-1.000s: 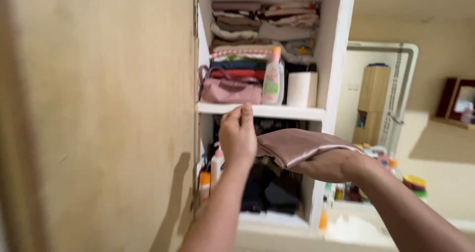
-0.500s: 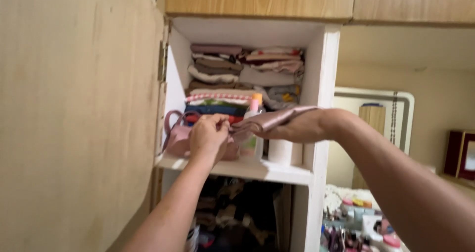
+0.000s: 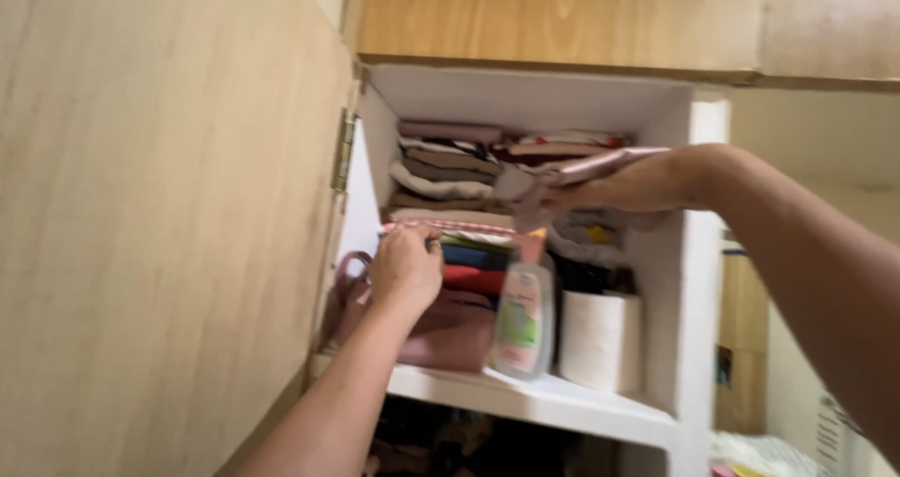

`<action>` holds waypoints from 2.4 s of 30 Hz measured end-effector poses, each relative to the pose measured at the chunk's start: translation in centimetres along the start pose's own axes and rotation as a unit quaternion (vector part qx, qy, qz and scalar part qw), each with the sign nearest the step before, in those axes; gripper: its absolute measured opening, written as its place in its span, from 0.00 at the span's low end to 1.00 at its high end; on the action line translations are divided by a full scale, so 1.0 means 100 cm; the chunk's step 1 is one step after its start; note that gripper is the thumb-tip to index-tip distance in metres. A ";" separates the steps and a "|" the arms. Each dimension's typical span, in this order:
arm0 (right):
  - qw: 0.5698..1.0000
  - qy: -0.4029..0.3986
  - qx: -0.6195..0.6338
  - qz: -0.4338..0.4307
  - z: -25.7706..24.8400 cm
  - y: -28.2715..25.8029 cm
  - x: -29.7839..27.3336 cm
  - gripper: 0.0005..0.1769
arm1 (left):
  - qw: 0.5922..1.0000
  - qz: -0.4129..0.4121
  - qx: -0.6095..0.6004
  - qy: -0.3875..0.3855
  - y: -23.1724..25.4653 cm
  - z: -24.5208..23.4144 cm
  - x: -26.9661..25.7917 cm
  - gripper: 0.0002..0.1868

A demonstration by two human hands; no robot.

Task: Fold a light purple silk-like garment and organize items in a closet.

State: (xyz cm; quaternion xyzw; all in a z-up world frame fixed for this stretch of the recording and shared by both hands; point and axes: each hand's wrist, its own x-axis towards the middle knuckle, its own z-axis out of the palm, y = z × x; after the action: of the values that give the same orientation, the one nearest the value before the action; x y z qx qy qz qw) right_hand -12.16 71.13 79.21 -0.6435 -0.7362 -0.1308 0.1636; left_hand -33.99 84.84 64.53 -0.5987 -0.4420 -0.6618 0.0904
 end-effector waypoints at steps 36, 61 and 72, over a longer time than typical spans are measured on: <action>0.992 0.029 0.122 -0.014 0.006 -0.047 0.151 0.21 | 0.905 0.378 0.154 0.117 -0.051 0.135 0.217 0.49; 0.992 0.109 -0.032 -0.046 0.040 -0.105 0.316 0.32 | 0.928 0.206 0.268 -0.155 -0.037 0.116 0.191 0.50; 0.990 0.110 -0.062 -0.062 0.129 -0.006 0.316 0.30 | 0.942 0.211 0.231 -0.125 -0.053 0.128 0.194 0.52</action>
State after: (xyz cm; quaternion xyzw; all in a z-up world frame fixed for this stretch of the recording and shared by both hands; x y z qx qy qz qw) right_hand -17.46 104.87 80.37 -0.5869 -0.7428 -0.2563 0.1950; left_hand -33.47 104.81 77.59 -0.7185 -0.4542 -0.4274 0.3079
